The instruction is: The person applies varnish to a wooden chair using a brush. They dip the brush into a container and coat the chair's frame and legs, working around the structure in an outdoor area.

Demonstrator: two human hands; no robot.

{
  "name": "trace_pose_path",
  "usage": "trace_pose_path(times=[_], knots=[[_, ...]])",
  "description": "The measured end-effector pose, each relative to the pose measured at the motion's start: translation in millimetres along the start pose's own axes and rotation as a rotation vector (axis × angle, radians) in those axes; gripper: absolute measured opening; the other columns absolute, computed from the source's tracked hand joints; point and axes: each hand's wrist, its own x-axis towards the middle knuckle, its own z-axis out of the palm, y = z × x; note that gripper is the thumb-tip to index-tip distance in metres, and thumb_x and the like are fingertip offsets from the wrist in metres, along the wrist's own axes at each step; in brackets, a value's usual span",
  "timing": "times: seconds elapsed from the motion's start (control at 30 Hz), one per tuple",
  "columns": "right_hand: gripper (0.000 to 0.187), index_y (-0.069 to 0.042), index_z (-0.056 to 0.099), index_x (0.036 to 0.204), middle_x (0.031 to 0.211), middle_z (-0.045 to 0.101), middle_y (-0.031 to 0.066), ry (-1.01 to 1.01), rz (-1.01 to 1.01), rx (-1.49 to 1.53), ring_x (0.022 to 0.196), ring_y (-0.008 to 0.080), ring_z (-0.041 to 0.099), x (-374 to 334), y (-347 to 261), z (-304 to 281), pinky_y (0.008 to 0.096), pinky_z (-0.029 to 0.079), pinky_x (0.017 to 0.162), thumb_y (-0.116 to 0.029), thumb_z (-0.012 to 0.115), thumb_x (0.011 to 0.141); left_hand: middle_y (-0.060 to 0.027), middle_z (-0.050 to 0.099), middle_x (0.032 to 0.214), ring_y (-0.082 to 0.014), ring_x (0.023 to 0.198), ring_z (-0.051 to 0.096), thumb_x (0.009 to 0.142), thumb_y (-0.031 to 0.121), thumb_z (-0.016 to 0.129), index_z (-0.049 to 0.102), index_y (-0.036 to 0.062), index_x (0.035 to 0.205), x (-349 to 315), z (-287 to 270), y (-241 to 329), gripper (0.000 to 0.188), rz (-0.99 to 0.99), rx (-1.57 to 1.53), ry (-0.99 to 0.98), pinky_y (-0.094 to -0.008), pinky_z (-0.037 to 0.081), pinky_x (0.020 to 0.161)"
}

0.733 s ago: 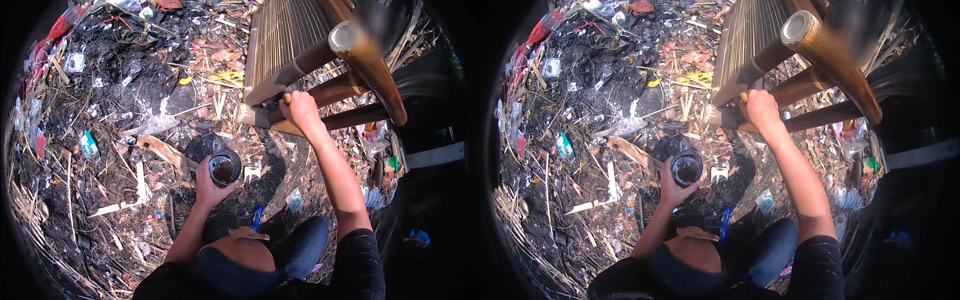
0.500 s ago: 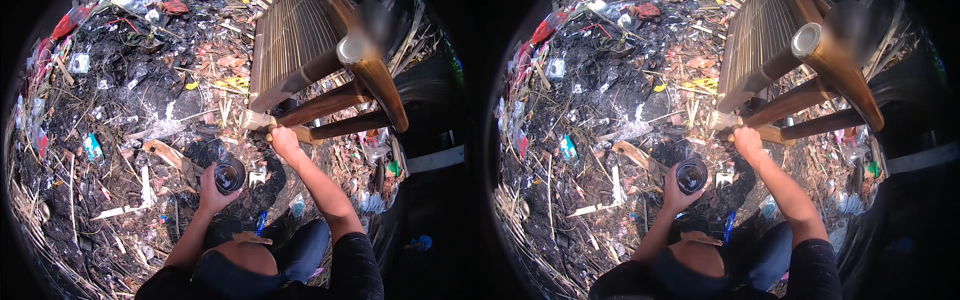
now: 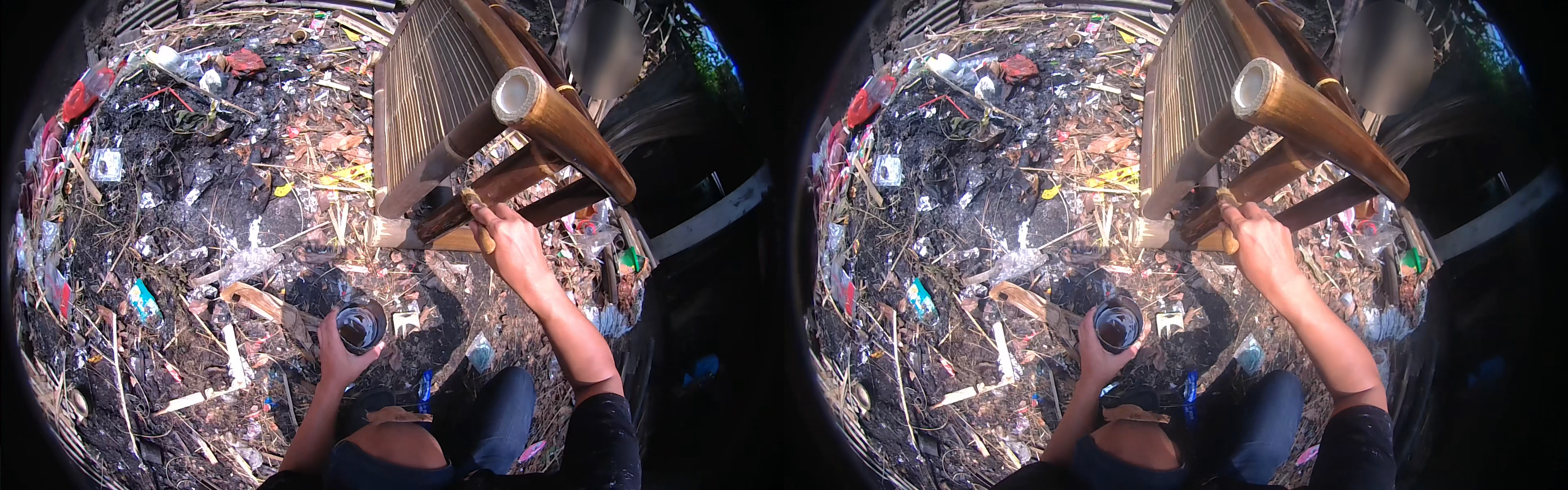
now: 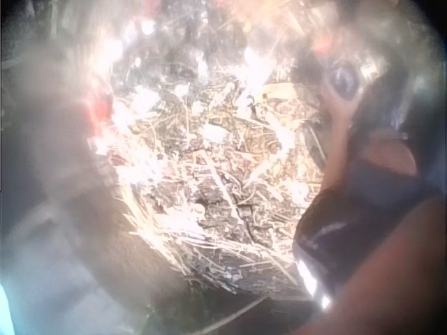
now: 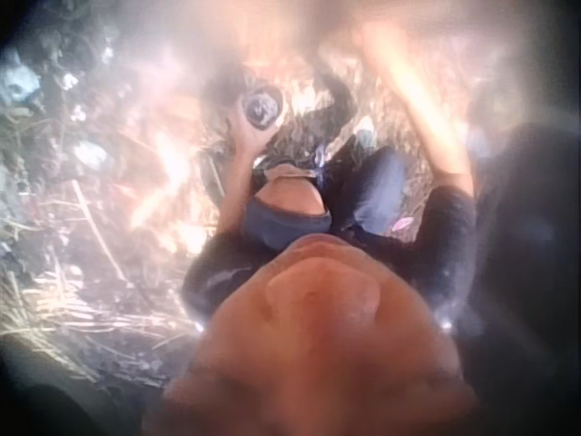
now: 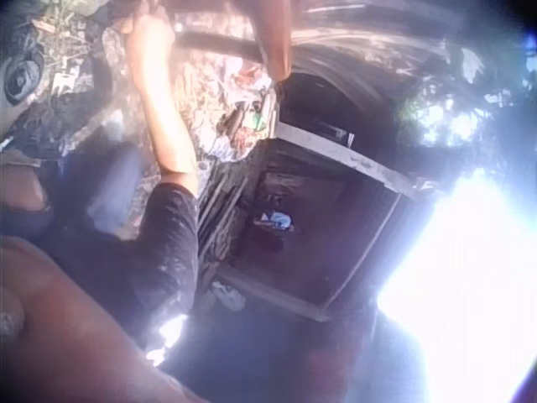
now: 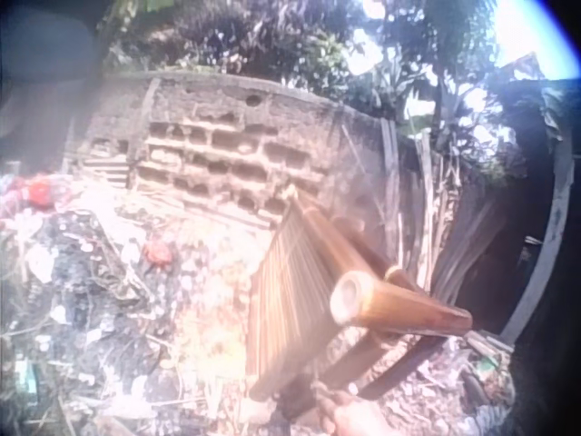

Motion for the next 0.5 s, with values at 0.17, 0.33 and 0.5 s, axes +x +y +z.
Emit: trace_pose_path(times=[0.17, 0.33, 0.5], knots=[[0.033, -0.007, 0.072, 0.122, 0.106, 0.071, 0.0128, 0.491, -0.059, -0.044, 0.093, 0.0292, 0.071, 1, 1, -47, 0.039, 0.059, 0.077, -0.007, 0.076, 0.09, -0.0255, 0.048, 0.141, -0.0448, 0.13, 0.046, 0.063, 0.034, 0.096, 0.033, -0.0017, 0.151, 0, -12, -10, 0.114, -0.045, 0.026, 0.023, -0.0534, 0.039, 0.112], [0.04, -0.009, 0.075, 0.122, 0.113, 0.071, 0.0131, 0.441, -0.302, -0.099, 0.099, 0.0281, 0.071, 7, 14, -75, 0.0358, 0.06, 0.082, -0.003, 0.084, 0.083, -0.0259, 0.046, 0.143, -0.0452, 0.133, 0.045, 0.061, 0.034, 0.097, 0.035, -0.0026, 0.149, -6, -3, -7, 0.114, -0.067, 0.004, -0.011, -0.0531, 0.039, 0.113], [0.04, -0.008, 0.075, 0.118, 0.116, 0.072, 0.0139, 0.597, -0.24, -0.205, 0.1, 0.0287, 0.073, -52, 85, -56, 0.0361, 0.06, 0.085, -0.002, 0.086, 0.08, -0.0227, 0.045, 0.141, -0.0372, 0.131, 0.05, 0.064, 0.033, 0.096, 0.03, -0.0009, 0.153, -10, 13, -11, 0.115, -0.025, -0.047, 0.005, -0.0473, 0.042, 0.112]])
